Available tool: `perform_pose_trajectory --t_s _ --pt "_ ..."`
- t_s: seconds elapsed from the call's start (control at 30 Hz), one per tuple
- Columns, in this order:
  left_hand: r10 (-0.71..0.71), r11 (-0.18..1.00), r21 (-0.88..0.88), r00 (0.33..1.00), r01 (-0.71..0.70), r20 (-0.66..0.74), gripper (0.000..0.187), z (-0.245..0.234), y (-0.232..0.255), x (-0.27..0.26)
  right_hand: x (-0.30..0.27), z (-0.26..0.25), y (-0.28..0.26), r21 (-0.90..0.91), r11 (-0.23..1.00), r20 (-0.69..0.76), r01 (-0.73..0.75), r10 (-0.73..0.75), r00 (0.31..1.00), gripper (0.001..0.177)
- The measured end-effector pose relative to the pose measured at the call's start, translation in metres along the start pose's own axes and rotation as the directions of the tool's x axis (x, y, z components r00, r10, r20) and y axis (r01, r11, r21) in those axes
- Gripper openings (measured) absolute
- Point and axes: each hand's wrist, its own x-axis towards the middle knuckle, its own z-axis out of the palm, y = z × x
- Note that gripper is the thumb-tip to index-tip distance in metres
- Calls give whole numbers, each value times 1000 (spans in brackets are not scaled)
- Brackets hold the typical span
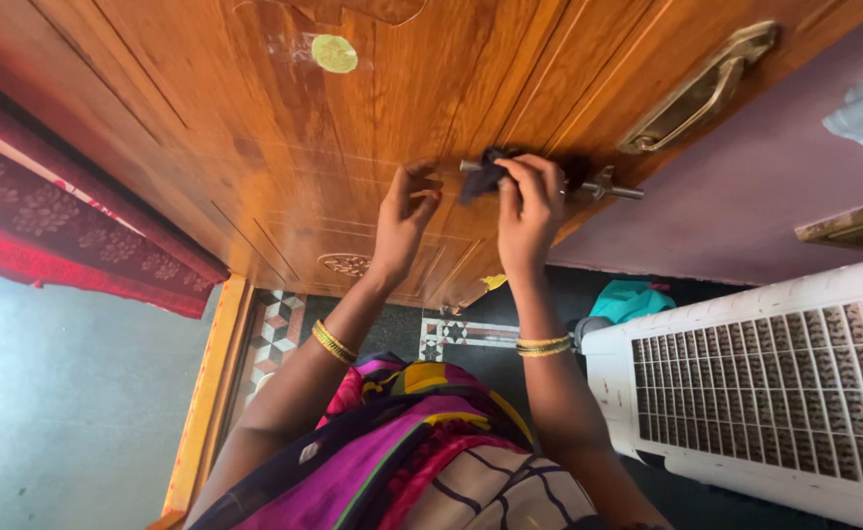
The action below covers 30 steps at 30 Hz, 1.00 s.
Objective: The person wipes the exterior of a wooden wardrobe with a dark cloth, moving from the upper panels to the lower sections. They dip the cloth into a small white cup of liquid and continue wiping the wardrobe door and handle area.
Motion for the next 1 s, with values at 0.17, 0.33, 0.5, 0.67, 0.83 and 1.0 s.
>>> perform_pose_trajectory --t_s 0.17,0.33,0.5,0.67,0.83,1.0 --pt "182 965 135 947 -223 263 63 -6 31 -16 -15 10 4 676 618 230 -403 342 911 16" --pt "-155 986 87 975 142 158 25 -21 37 -19 -16 18 9 771 195 439 -606 526 728 18" --pt "-244 903 374 969 210 45 23 -33 69 -26 -12 26 18 778 159 511 -608 403 759 19" --pt "135 955 268 991 -131 0 31 -50 61 -28 -25 51 31 702 -63 675 -709 375 635 31" --pt "-338 927 -193 940 322 -57 32 -73 54 -30 -71 81 50 461 -300 887 -835 177 426 37" --pt "-304 914 -306 949 266 -81 30 -85 66 -37 -72 60 52 444 -358 895 -822 125 429 30"
